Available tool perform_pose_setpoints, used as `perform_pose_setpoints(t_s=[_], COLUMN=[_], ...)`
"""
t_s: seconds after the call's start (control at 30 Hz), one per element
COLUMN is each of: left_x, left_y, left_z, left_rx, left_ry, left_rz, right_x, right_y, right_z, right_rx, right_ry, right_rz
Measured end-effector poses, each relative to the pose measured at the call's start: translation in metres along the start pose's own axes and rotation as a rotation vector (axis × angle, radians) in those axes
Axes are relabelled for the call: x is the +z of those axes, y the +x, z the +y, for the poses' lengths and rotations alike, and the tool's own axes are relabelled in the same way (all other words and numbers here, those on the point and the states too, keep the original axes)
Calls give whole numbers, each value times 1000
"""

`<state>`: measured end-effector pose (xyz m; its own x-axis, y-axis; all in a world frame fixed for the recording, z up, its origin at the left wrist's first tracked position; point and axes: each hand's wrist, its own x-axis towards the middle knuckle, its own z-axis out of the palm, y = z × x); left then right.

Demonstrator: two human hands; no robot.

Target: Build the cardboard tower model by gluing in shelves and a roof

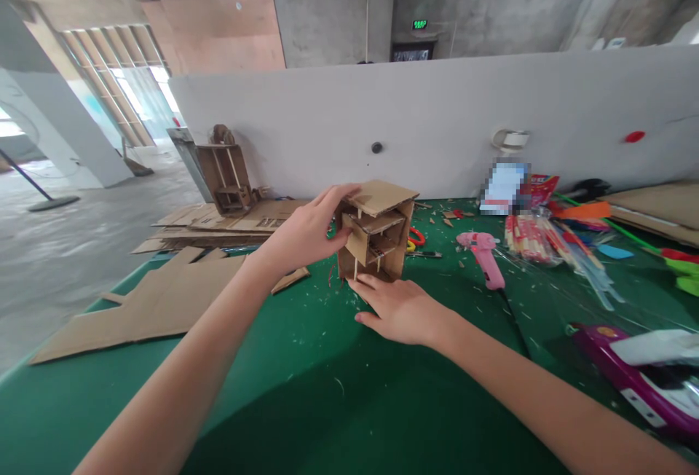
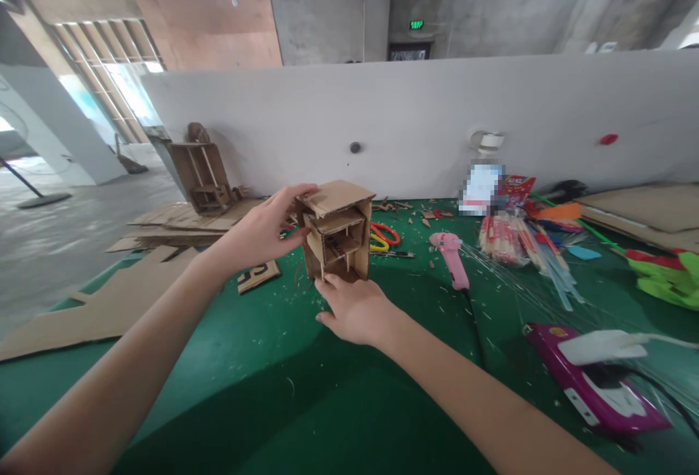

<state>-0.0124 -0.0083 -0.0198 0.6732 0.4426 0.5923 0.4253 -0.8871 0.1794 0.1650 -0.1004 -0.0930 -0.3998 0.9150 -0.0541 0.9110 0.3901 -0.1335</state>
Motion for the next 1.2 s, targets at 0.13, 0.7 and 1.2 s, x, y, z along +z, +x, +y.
perform_pose_setpoints(t_s=[0.13,0.7,1.2], left_x=[-4,-1,0], left_y=[0,2,1], left_z=[4,21,20], left_rx=[32,-93,-92], left_ry=[-5,44,14], left_rz=[-12,-21,-22], right_x=[5,16,-77], right_y=[3,8,-85], right_z=[-1,-2,46], right_rx=[12,47,348], right_ry=[-16,-103,-121], right_rz=[6,36,-57])
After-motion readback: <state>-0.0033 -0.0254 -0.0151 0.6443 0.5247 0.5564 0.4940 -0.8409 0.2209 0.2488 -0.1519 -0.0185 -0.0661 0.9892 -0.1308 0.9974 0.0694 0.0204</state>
